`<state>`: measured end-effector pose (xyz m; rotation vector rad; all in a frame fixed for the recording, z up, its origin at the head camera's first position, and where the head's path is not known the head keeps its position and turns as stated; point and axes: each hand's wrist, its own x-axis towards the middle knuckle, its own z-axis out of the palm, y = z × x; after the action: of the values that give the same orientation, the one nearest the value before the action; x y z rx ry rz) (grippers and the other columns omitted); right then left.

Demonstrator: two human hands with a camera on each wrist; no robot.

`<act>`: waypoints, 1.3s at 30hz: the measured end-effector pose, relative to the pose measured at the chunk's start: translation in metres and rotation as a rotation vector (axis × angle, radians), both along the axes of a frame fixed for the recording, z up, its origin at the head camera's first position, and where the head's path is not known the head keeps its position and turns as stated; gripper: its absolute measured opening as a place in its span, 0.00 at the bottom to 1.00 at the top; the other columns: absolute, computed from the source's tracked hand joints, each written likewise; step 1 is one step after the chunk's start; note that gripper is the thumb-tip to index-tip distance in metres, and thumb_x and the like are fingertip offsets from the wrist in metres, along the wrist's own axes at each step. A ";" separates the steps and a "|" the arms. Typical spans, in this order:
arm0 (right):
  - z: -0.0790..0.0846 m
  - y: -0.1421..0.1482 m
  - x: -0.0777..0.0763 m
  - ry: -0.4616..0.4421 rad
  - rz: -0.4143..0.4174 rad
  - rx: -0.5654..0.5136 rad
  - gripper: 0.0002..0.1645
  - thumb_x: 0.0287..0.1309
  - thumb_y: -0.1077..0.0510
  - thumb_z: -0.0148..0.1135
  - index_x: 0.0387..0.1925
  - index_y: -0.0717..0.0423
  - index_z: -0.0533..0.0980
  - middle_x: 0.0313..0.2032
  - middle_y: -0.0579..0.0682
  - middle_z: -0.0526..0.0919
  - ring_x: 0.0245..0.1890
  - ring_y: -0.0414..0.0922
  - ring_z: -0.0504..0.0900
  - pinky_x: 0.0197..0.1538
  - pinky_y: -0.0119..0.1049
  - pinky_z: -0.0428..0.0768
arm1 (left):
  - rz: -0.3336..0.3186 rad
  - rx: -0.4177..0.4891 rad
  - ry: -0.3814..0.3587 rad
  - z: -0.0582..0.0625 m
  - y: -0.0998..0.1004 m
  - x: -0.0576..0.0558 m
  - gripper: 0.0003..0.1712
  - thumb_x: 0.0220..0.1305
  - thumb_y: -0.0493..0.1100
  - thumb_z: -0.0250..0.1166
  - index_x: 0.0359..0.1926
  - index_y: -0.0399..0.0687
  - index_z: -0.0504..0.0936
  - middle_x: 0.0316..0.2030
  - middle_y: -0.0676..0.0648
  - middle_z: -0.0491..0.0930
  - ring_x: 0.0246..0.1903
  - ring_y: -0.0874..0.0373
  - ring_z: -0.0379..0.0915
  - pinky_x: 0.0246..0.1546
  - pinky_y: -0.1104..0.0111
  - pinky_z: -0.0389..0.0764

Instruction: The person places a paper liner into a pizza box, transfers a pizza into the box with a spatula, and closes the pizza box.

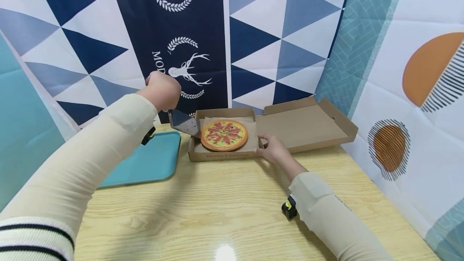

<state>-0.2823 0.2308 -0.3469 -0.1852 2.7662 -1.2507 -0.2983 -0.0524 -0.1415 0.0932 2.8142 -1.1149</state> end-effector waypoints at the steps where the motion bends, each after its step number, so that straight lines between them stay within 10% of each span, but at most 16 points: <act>1: 0.000 0.000 0.000 0.005 0.002 -0.001 0.38 0.65 0.60 0.62 0.71 0.65 0.58 0.53 0.73 0.75 0.41 0.55 0.83 0.45 0.45 0.81 | -0.009 0.020 0.006 0.001 -0.003 0.001 0.09 0.67 0.42 0.54 0.38 0.48 0.81 0.39 0.50 0.76 0.22 0.58 0.68 0.23 0.69 0.69; 24: 0.000 -0.001 0.001 0.020 0.014 -0.002 0.39 0.64 0.59 0.63 0.70 0.67 0.58 0.53 0.75 0.74 0.40 0.54 0.84 0.44 0.46 0.82 | -0.064 0.414 -0.079 -0.010 -0.074 0.011 0.09 0.62 0.48 0.66 0.37 0.48 0.83 0.34 0.50 0.80 0.34 0.53 0.73 0.37 0.57 0.76; 39: -0.001 0.000 -0.002 0.023 0.016 0.019 0.38 0.64 0.59 0.63 0.70 0.68 0.58 0.52 0.76 0.75 0.38 0.52 0.84 0.46 0.48 0.81 | -0.146 0.676 -0.115 -0.048 -0.104 0.021 0.11 0.62 0.49 0.63 0.26 0.50 0.84 0.26 0.51 0.78 0.28 0.52 0.71 0.29 0.62 0.72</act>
<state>-0.2839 0.2303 -0.3484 -0.2213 2.7889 -1.2254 -0.2771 -0.1565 -0.1890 0.4048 2.9735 -0.1217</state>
